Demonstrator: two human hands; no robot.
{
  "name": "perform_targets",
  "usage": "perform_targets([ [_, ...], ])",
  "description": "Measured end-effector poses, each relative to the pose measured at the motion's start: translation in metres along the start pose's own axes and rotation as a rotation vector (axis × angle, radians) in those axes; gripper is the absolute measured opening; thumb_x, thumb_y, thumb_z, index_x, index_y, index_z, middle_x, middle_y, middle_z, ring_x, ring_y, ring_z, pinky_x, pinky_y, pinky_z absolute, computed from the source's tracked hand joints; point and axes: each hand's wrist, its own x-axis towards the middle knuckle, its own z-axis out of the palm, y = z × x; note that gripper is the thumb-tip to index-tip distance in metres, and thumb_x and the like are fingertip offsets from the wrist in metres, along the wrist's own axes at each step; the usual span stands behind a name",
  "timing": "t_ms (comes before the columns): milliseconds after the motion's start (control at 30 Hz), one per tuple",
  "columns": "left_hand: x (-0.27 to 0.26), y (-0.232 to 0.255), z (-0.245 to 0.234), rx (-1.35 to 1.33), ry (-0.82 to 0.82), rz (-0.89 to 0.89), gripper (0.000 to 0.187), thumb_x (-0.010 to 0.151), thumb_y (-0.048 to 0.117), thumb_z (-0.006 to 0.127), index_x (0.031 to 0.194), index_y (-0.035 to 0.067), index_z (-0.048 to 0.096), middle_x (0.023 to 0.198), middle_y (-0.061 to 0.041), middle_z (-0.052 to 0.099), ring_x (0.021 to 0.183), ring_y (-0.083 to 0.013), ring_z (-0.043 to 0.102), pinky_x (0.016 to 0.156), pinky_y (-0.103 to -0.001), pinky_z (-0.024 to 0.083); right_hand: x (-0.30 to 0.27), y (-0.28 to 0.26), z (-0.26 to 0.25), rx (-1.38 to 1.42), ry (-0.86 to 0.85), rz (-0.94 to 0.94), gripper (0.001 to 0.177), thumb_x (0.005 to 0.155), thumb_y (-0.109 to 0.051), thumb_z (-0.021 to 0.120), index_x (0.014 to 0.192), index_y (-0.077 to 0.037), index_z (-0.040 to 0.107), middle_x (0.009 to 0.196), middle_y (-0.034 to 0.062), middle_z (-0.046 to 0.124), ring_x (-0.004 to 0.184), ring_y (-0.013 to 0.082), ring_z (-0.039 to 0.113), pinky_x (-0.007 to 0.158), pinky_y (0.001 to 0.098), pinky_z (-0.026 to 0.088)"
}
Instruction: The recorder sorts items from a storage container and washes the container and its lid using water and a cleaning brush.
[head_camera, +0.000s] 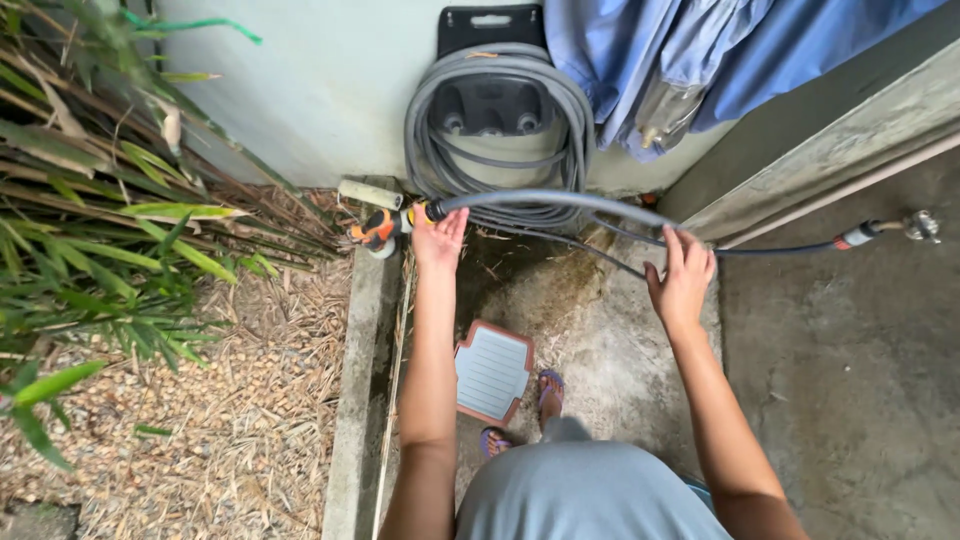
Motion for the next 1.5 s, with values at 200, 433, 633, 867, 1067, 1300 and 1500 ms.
perform_targets([
  [200, -0.012, 0.046, 0.01, -0.097, -0.02, 0.116, 0.065, 0.097, 0.052, 0.062, 0.112, -0.011, 0.056, 0.106, -0.027, 0.064, 0.106, -0.0399, 0.068, 0.102, -0.048, 0.058, 0.038, -0.024, 0.04, 0.056, 0.104, -0.027, 0.062, 0.087, -0.004, 0.076, 0.148, -0.006, 0.062, 0.148, 0.0194, 0.054, 0.12, 0.0349, 0.056, 0.105, 0.0453, 0.042],
  [433, 0.051, 0.021, -0.011, -0.229, 0.142, 0.175, 0.056, 0.1, 0.048, 0.063, 0.114, -0.006, 0.057, 0.113, -0.022, 0.066, 0.11, -0.0346, 0.067, 0.106, -0.047, 0.057, 0.159, -0.008, 0.099, 0.1, 0.065, -0.225, 0.033, 0.088, -0.011, 0.079, 0.12, -0.009, 0.071, 0.107, 0.0081, 0.066, 0.1, 0.0335, 0.054, 0.089, 0.0461, 0.04],
  [633, 0.108, -0.01, -0.003, -0.426, -0.03, 0.077, 0.075, 0.103, 0.06, 0.057, 0.13, -0.01, 0.049, 0.122, -0.024, 0.058, 0.116, -0.0363, 0.064, 0.105, -0.05, 0.057, 0.269, -0.009, 0.145, 0.376, 0.011, -0.288, 0.024, 0.094, -0.015, 0.079, 0.114, -0.007, 0.068, 0.097, 0.0096, 0.061, 0.097, 0.0308, 0.058, 0.091, 0.0447, 0.038],
  [867, 0.085, 0.006, 0.149, 0.334, 0.005, 0.359, 0.072, 0.096, 0.058, 0.049, 0.155, 0.022, 0.031, 0.161, -0.012, 0.035, 0.134, -0.0373, 0.05, 0.109, -0.056, 0.045, 0.369, -0.089, 0.222, 0.485, 0.007, -0.359, 0.028, 0.088, -0.013, 0.081, 0.114, -0.006, 0.071, 0.098, 0.0103, 0.065, 0.097, 0.0309, 0.059, 0.089, 0.043, 0.038],
  [1067, 0.162, -0.013, 0.152, 1.061, 0.058, 0.717, 0.073, 0.098, 0.031, 0.062, 0.162, 0.023, 0.03, 0.172, -0.012, 0.025, 0.152, -0.0335, 0.036, 0.114, -0.046, 0.043, 0.394, -0.087, 0.317, 0.617, -0.074, -0.301, 0.019, 0.092, -0.01, 0.077, 0.11, -0.008, 0.073, 0.104, 0.0087, 0.067, 0.099, 0.0302, 0.061, 0.093, 0.0433, 0.042],
  [1300, 0.202, -0.021, 0.151, 1.43, 0.122, 0.776, 0.077, 0.093, 0.014, 0.073, 0.159, 0.016, 0.032, 0.169, -0.019, 0.021, 0.155, -0.0389, 0.026, 0.123, -0.046, 0.03, 0.392, -0.092, 0.304, 0.699, -0.183, -0.403, 0.013, 0.097, -0.007, 0.07, 0.11, -0.003, 0.07, 0.116, 0.0138, 0.065, 0.109, 0.0351, 0.06, 0.104, 0.047, 0.047],
  [1500, 0.156, -0.033, 0.173, 1.48, 0.197, 0.796, 0.074, 0.094, 0.014, 0.07, 0.158, 0.014, 0.034, 0.168, -0.022, 0.022, 0.153, -0.0416, 0.029, 0.124, -0.048, 0.03, 0.314, -0.066, 0.301, 0.593, -0.087, -0.565, 0.026, 0.093, -0.006, 0.069, 0.119, -0.006, 0.066, 0.12, 0.0116, 0.061, 0.12, 0.0287, 0.06, 0.122, 0.0565, 0.034],
])
